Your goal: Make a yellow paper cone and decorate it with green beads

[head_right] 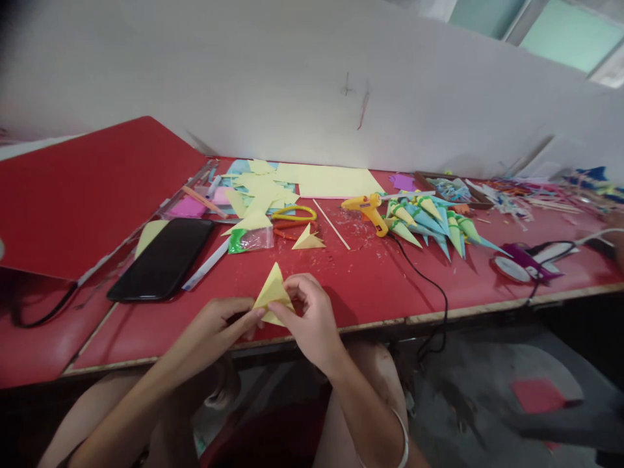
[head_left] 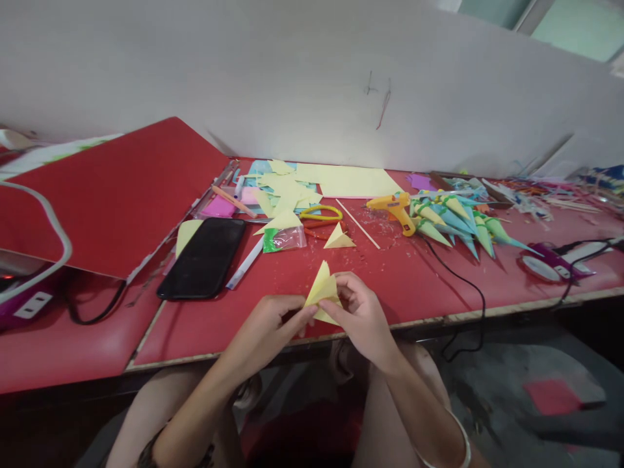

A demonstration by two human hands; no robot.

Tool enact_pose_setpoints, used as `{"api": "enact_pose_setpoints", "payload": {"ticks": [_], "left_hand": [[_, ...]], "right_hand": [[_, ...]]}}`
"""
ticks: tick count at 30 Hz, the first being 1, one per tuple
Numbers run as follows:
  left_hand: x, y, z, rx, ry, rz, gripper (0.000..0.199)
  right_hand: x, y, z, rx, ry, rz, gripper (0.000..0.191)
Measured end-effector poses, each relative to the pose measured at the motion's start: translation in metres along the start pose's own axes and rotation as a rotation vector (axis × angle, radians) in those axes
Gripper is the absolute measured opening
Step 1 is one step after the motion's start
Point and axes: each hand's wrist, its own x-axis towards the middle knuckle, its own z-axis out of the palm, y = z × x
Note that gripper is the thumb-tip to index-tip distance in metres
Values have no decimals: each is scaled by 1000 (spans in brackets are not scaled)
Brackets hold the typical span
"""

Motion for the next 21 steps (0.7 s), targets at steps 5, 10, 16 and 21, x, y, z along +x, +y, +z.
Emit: {"api": "enact_pose_setpoints", "payload": {"ticks": [5, 10, 16, 21], "left_hand": [[0, -5, 1, -27, 5, -10, 40], [0, 1, 0, -39, 25, -33, 38], [0, 1, 0, -101, 42, -17, 41], [-1, -2, 2, -77, 45, -89, 47]], "right_hand": [[-2, -1, 0, -31, 36, 34, 14], [-3, -2, 0, -83, 95, -25, 9], [-7, -2, 3, -14, -36, -63, 20], [-7, -4, 4, 0, -65, 13, 20]]}}
